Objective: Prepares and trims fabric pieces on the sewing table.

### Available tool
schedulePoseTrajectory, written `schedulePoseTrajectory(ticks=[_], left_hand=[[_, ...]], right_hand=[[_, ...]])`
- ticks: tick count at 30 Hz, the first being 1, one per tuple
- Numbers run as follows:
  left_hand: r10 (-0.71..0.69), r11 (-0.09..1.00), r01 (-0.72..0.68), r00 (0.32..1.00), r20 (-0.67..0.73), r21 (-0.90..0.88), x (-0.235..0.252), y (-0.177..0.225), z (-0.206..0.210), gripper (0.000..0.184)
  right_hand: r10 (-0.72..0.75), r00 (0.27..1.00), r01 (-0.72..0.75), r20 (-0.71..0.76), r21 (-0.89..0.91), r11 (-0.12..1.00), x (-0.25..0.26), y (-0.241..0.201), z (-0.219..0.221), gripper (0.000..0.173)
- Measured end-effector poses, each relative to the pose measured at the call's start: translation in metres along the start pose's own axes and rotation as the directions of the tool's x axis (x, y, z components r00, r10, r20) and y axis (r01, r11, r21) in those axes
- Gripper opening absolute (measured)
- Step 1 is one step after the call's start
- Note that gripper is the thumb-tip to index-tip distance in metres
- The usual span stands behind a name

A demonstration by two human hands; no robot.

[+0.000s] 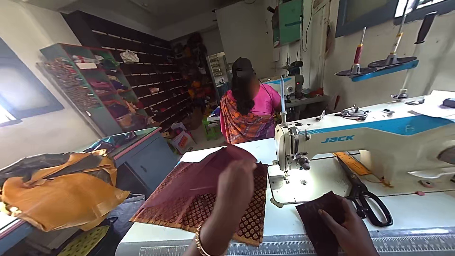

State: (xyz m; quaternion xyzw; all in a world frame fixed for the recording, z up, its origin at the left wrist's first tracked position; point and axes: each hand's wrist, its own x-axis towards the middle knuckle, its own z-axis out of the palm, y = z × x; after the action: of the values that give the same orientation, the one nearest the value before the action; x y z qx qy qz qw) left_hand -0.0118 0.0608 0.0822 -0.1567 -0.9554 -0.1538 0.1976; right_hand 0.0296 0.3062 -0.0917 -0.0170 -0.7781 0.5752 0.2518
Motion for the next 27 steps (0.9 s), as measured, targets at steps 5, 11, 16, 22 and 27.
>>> schedulePoseTrajectory(ticks=[5,11,16,22,27], left_hand=[[0.090,0.987,-0.017,0.888,0.451,-0.163,-0.026,0.042,0.067,0.036],[0.261,0.869,0.081,0.763,0.591,-0.488,-0.043,0.041,0.100,0.051],[0.392,0.725,-0.028,0.838,0.379,-0.688,-0.062,0.028,0.087,0.080],[0.483,0.547,-0.139,0.858,0.175,-0.826,-0.079,0.026,0.087,0.022],[0.335,0.476,-0.052,0.934,0.126,-0.878,-0.066,-0.004,0.072,0.015]], right_hand=[[-0.055,0.998,0.055,-0.009,0.038,0.998,0.000,0.007,0.000,0.058],[-0.130,0.990,0.141,-0.061,0.238,0.961,-0.010,0.011,-0.010,0.054],[-0.219,0.956,0.106,0.193,0.470,0.876,-0.038,0.000,-0.015,0.054],[-0.263,0.947,0.192,0.185,0.330,0.924,-0.050,-0.042,-0.015,0.042],[-0.213,0.972,0.211,-0.099,-0.033,0.977,-0.009,-0.014,-0.043,0.030]])
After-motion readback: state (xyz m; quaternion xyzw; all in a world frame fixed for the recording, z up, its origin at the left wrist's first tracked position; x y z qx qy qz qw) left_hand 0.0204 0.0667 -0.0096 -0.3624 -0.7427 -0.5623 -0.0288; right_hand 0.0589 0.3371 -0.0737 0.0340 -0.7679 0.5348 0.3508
